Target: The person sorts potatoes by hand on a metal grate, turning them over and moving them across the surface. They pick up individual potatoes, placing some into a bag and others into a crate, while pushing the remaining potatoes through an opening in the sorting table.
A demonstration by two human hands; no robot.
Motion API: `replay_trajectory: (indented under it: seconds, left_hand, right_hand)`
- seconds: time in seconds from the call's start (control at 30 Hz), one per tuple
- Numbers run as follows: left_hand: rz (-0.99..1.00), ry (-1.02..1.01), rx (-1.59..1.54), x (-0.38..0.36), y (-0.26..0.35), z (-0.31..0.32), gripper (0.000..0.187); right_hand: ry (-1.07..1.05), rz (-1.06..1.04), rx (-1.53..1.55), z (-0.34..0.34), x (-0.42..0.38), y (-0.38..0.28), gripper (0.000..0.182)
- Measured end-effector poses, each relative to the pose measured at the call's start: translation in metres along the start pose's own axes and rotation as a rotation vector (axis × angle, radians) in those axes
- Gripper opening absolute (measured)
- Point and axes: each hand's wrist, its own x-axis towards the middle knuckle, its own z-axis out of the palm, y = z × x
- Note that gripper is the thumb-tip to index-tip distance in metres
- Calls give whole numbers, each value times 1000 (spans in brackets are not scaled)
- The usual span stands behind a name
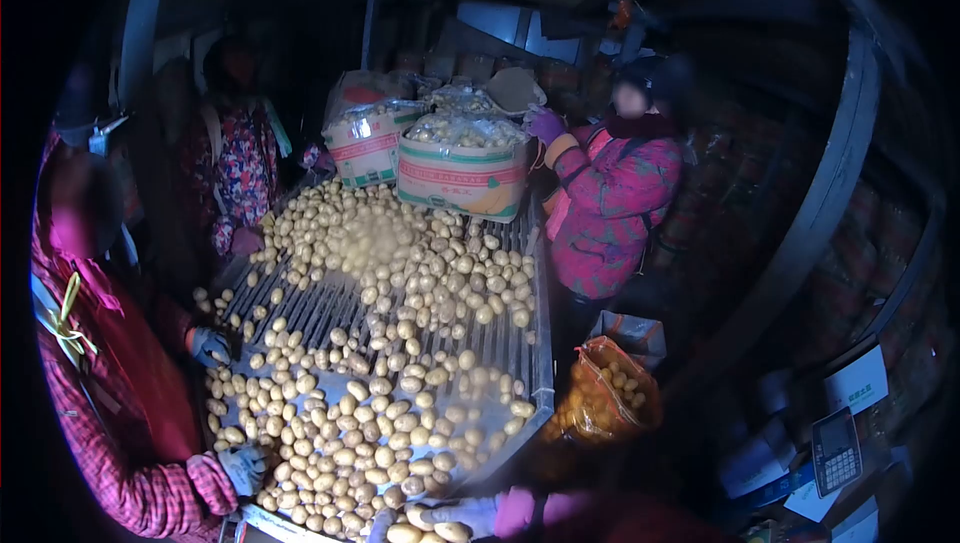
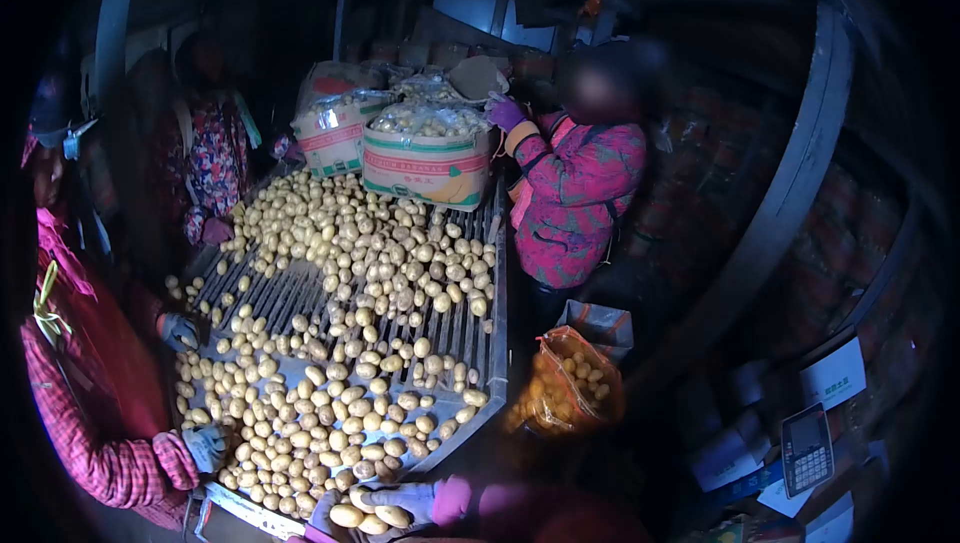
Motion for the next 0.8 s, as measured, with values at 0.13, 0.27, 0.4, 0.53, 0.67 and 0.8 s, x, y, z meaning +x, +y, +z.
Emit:
replay_trajectory:
  seconds: [0.13, 0.27, 0.4, 0.53, 0.67, 0.8]
  left_hand:
    - [-14, -8, 65, 12, -16, 12, 53]
    - [-43, -20, 110, 26, -37, 24, 51]
    - [-48, -14, 155, 36, -49, 32, 49]
    - [-41, -13, 201, 44, -61, 38, 47]
    - [-39, 1, 239, 49, -71, 37, 45]
    - [-50, 11, 277, 56, -78, 36, 43]
  right_hand:
    - [-253, 92, 88, 14, -49, -62, 20]
    - [-216, 57, 150, 20, -80, -76, 20]
    - [-175, -93, 329, 53, -130, -126, 22]
    - [11, 178, 556, -31, -98, -46, 30]
    - [14, 305, 668, -63, -85, -18, 36]
    - [-95, 240, 605, -77, -89, -11, 41]
